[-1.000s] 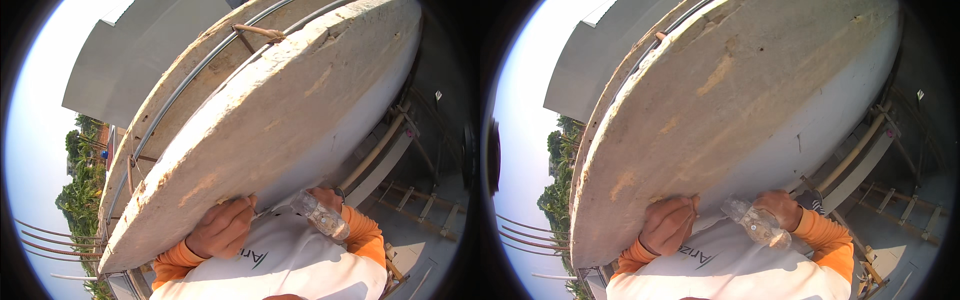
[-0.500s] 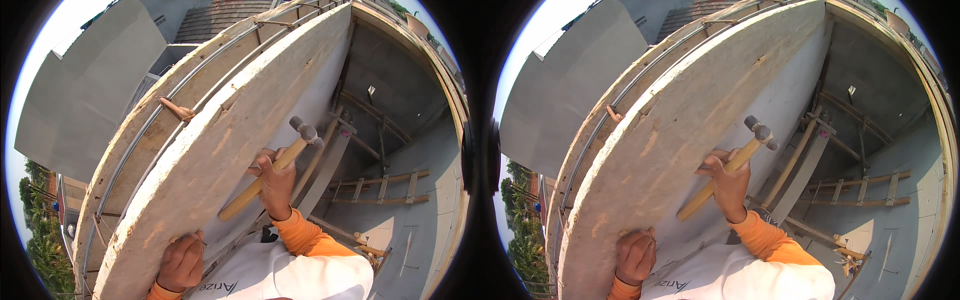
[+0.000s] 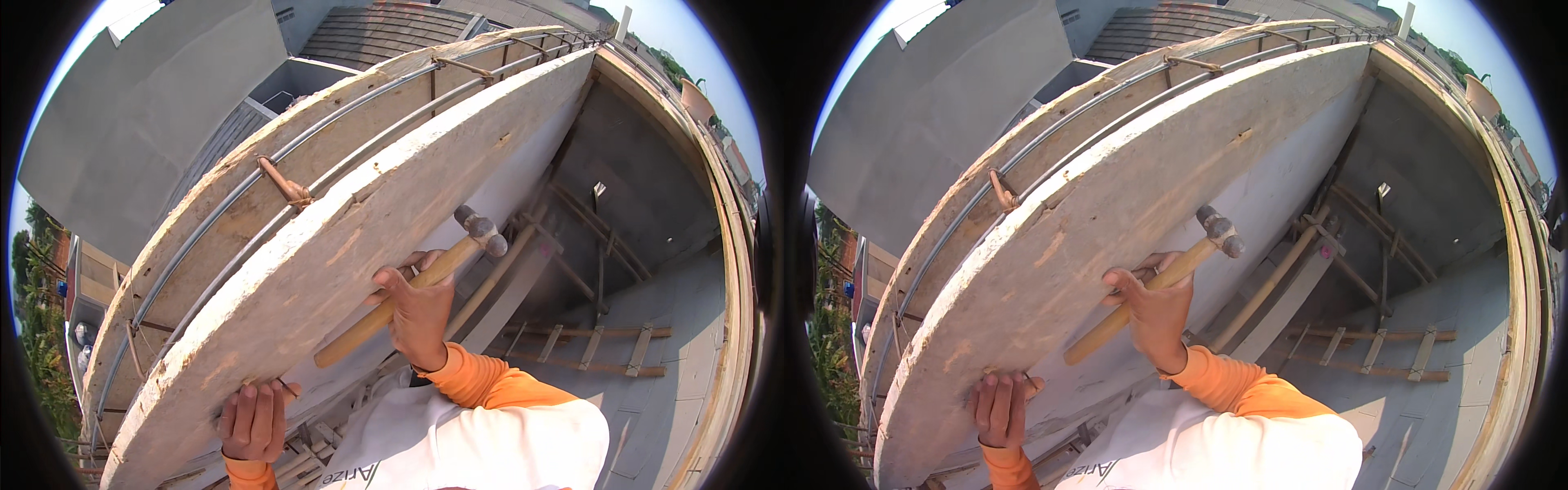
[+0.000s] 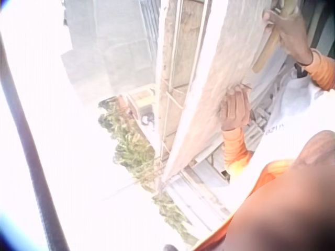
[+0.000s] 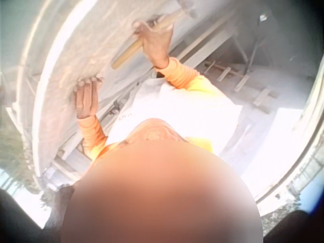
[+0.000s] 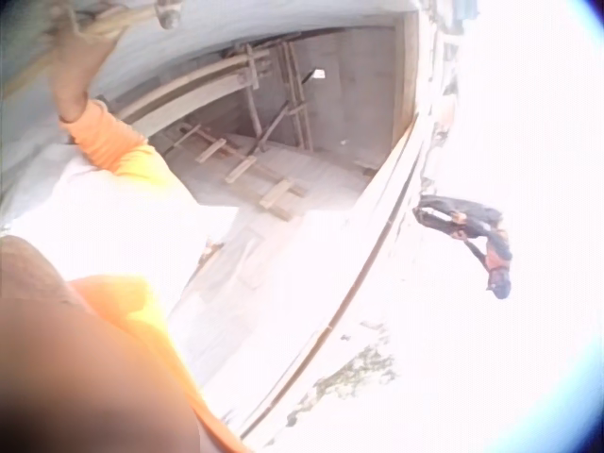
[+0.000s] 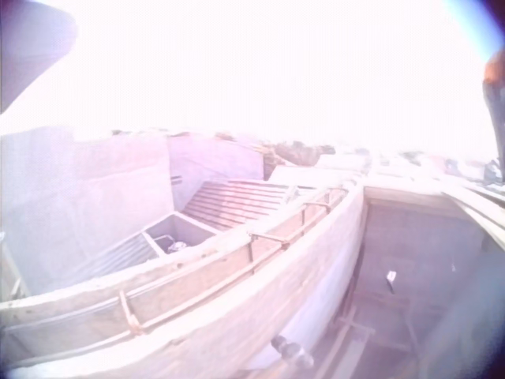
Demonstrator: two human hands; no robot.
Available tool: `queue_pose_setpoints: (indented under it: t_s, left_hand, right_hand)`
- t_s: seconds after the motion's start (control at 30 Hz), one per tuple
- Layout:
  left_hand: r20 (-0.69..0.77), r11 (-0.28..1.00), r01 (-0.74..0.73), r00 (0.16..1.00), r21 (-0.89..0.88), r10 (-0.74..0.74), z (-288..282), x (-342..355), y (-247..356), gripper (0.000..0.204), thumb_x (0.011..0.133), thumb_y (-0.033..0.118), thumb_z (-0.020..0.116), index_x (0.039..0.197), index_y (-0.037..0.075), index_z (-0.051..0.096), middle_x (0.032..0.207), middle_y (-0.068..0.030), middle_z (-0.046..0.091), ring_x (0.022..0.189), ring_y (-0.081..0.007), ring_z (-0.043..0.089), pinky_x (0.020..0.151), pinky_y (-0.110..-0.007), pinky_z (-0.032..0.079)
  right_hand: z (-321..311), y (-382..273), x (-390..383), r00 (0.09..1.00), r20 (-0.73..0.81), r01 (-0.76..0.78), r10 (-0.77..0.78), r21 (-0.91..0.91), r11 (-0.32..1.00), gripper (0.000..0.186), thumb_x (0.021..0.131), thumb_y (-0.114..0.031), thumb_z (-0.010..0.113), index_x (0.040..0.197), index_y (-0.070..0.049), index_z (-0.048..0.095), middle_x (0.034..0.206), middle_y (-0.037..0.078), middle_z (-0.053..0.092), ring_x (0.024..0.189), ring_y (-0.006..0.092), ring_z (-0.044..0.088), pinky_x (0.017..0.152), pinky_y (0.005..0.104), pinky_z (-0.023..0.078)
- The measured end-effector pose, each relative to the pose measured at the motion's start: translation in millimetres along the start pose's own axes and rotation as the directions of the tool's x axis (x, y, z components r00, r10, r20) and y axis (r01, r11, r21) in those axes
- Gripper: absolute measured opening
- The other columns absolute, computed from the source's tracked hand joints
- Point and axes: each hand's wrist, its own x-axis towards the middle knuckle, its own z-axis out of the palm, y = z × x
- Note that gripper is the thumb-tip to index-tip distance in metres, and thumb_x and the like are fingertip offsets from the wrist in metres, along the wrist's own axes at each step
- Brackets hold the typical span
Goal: The person installs large white panels against a wall frame. Using a hammer and nails, the person secures the panels while balancing on a structure, occasionally reaching for supplies in a bucket.
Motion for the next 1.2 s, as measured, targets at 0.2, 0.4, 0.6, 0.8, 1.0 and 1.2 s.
queue_pose_setpoints:
  t_s: [0.2, 0.4, 0.6, 0.8, 1.0, 1.2]
  left_hand:
    - [-0.372, 0.602, 0.532, 0.847, 0.596, -0.381, -45, -16, -47, 0.066, 0.107, 0.055, 0.032, 0.128, 0.002, 0.064, 0.129, -0.0134, 0.063, 0.123, -0.0322, 0.057, 0.104, -0.049, 0.046]
    - [-0.239, 0.699, 0.652, 0.758, 0.293, -0.607, -61, -6, -78, 0.065, 0.095, 0.069, 0.050, 0.099, 0.007, 0.067, 0.089, -0.0057, 0.068, 0.086, -0.0233, 0.057, 0.084, -0.037, 0.039]
    - [-0.241, 0.716, 0.659, 0.751, 0.230, -0.614, -72, -7, -81, 0.051, 0.080, 0.058, 0.077, 0.087, 0.009, 0.064, 0.082, -0.0011, 0.062, 0.080, -0.0202, 0.050, 0.080, -0.035, 0.034]
    - [-0.259, 0.726, 0.633, 0.774, 0.270, -0.578, -81, -7, -77, 0.054, 0.077, 0.059, 0.079, 0.087, 0.008, 0.065, 0.082, -0.0017, 0.064, 0.083, -0.0213, 0.055, 0.082, -0.035, 0.036]
    - [-0.299, 0.698, 0.641, 0.767, 0.319, -0.568, -74, -4, -72, 0.057, 0.077, 0.065, 0.076, 0.082, 0.009, 0.064, 0.081, -0.0005, 0.068, 0.081, -0.0208, 0.057, 0.081, -0.034, 0.038]
    - [-0.396, 0.679, 0.661, 0.744, 0.321, -0.538, -74, -6, -63, 0.066, 0.072, 0.077, 0.072, 0.073, 0.013, 0.057, 0.076, 0.0031, 0.064, 0.077, -0.0163, 0.056, 0.080, -0.035, 0.033]
  right_hand:
    - [8, 6, -5, 1.000, 0.011, 0.000, 0.000, 0.002, 1.000, 0.051, 0.082, -0.001, 0.083, 0.097, -0.005, 0.034, 0.088, 0.007, 0.049, 0.067, 0.0141, 0.065, 0.056, 0.0285, 0.065]
    - [-7, 13, -3, 0.998, 0.046, 0.046, -0.044, -0.044, 0.998, 0.054, 0.080, -0.005, 0.084, 0.097, -0.008, 0.033, 0.092, 0.006, 0.043, 0.067, 0.0134, 0.061, 0.056, 0.0292, 0.066]
    - [-8, 17, -7, 0.987, 0.104, 0.129, -0.124, -0.041, 0.991, 0.055, 0.081, -0.008, 0.084, 0.101, -0.007, 0.034, 0.099, 0.006, 0.044, 0.076, 0.0124, 0.061, 0.056, 0.0267, 0.066]
    - [-6, 8, -10, 0.989, 0.125, 0.103, -0.083, -0.164, 0.981, 0.038, 0.088, -0.015, 0.081, 0.095, -0.005, 0.044, 0.092, 0.006, 0.055, 0.079, 0.0138, 0.060, 0.061, 0.0284, 0.061]
    - [-12, 7, -6, 0.993, 0.097, 0.096, -0.075, -0.235, 0.967, 0.041, 0.087, -0.015, 0.080, 0.094, -0.003, 0.042, 0.092, 0.008, 0.052, 0.075, 0.0137, 0.060, 0.057, 0.0270, 0.065]
    - [-16, 10, -5, 0.981, 0.179, 0.093, -0.068, -0.137, 0.986, 0.035, 0.092, -0.013, 0.074, 0.098, -0.004, 0.040, 0.093, 0.008, 0.055, 0.083, 0.0151, 0.063, 0.063, 0.0278, 0.067]
